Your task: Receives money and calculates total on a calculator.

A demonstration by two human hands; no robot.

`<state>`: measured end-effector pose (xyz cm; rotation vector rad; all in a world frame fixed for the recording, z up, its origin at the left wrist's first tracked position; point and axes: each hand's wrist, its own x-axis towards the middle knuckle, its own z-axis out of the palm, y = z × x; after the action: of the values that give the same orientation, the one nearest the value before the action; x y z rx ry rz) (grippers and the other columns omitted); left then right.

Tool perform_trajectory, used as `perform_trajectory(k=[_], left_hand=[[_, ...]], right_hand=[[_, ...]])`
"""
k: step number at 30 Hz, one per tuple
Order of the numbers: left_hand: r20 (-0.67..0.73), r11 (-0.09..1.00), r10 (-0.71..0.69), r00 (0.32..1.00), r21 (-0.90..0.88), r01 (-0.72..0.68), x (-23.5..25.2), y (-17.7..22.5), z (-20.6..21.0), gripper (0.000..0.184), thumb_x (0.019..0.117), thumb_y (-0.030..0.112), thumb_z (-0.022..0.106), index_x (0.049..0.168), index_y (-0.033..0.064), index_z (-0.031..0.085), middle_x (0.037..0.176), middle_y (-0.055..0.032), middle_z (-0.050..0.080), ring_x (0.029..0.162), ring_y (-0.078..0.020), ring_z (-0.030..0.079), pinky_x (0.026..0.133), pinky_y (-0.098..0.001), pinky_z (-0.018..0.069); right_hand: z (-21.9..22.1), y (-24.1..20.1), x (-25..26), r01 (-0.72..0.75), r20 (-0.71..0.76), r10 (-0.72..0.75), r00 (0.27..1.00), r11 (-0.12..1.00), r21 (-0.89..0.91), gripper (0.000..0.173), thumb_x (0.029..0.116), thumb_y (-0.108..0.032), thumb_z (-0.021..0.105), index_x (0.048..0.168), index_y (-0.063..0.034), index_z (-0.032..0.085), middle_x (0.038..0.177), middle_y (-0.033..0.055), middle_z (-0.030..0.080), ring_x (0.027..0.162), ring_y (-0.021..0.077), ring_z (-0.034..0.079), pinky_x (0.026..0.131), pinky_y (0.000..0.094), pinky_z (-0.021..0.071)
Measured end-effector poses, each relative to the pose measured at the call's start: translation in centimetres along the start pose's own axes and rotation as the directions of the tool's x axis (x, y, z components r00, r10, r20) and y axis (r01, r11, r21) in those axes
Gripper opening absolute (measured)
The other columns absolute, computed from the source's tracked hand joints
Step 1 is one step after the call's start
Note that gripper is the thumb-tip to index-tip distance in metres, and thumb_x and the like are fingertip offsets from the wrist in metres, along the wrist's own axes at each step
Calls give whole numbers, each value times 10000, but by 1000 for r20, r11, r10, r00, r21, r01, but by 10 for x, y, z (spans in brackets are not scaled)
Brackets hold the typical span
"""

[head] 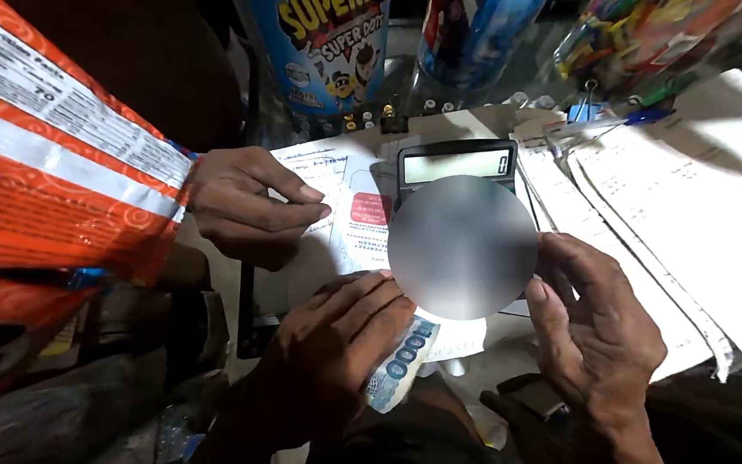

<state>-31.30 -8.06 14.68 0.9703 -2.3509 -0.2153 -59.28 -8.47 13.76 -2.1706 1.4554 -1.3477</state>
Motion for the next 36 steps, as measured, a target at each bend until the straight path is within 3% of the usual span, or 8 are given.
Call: perform_trajectory(k=[8, 12, 17, 25, 29, 33, 36], left_hand=[[-42, 999, 39, 998, 22, -38, -5, -10, 11, 263, 1060, 174, 510, 1264, 84, 649, 1287, -68, 702, 1286, -190, 605, 1076, -319, 482], [-133, 998, 61, 989, 3, -61, -6, -11, 17, 240, 1050, 143, 549, 1260, 74, 643, 1271, -86, 712, 1271, -208, 623, 1059, -329, 513], [-161, 998, 61, 985, -25, -66, -7, -11, 18, 255, 1048, 136, 549, 1277, 69, 639, 1286, -107, 705, 1257, -235, 636, 1065, -377, 516], [-125, 999, 44, 991, 2, -45, -6, -8, 17, 273, 1047, 121, 536, 1299, 82, 632, 1313, -101, 693, 1267, -237, 629, 1069, -379, 509], [-90, 999, 48, 995, 13, -47, -5, -8, 15, 280, 1053, 113, 506, 1300, 77, 631, 1324, -103, 689, 1278, -237, 621, 1076, -379, 493], [-54, 999, 38, 998, 3, -37, -4, -7, 13, 292, 1058, 115, 475, 1299, 77, 636, 1330, -100, 684, 1293, -248, 605, 1083, -384, 480], [-18, 999, 34, 999, 6, -34, -3, -7, 10, 300, 1055, 117, 465, 1296, 89, 643, 1332, -93, 680, 1300, -257, 593, 1073, -382, 473]], right_hand=[[-6, 7, -4, -15, 63, 13, 998, 999, 31, 429, 1023, -217, 615, 1425, -78, 553, 1390, 107, 619, 1234, 196, 639, 1007, 374, 583], [-9, 9, -6, -34, 144, 23, 989, 996, 79, 568, 974, -272, 710, 1494, -156, 514, 1469, 81, 557, 1305, 221, 593, 1058, 411, 563], [-7, 9, -5, -23, 166, 18, 986, 999, 25, 626, 944, -275, 753, 1505, -157, 502, 1501, 90, 533, 1324, 220, 580, 1067, 397, 556], [-5, 7, -5, -6, 145, 13, 989, 999, -46, 598, 957, -245, 739, 1492, -122, 503, 1491, 114, 542, 1333, 212, 578, 1071, 373, 556], [-9, -2, -4, -1, 168, 14, 986, 997, -77, 564, 984, -294, 706, 1485, -125, 508, 1511, 100, 520, 1342, 176, 560, 1063, 336, 550], [-14, -9, -1, 85, 136, -62, 989, 982, -171, 432, 1072, -393, 526, 1387, -111, 613, 1352, 107, 613, 1262, 162, 581, 1009, 312, 523], [-13, -13, 0, 143, 123, -122, 985, 973, -183, 486, 1104, -449, 369, 1260, -126, 697, 1042, 85, 678, 988, 141, 633, 832, 279, 517]])
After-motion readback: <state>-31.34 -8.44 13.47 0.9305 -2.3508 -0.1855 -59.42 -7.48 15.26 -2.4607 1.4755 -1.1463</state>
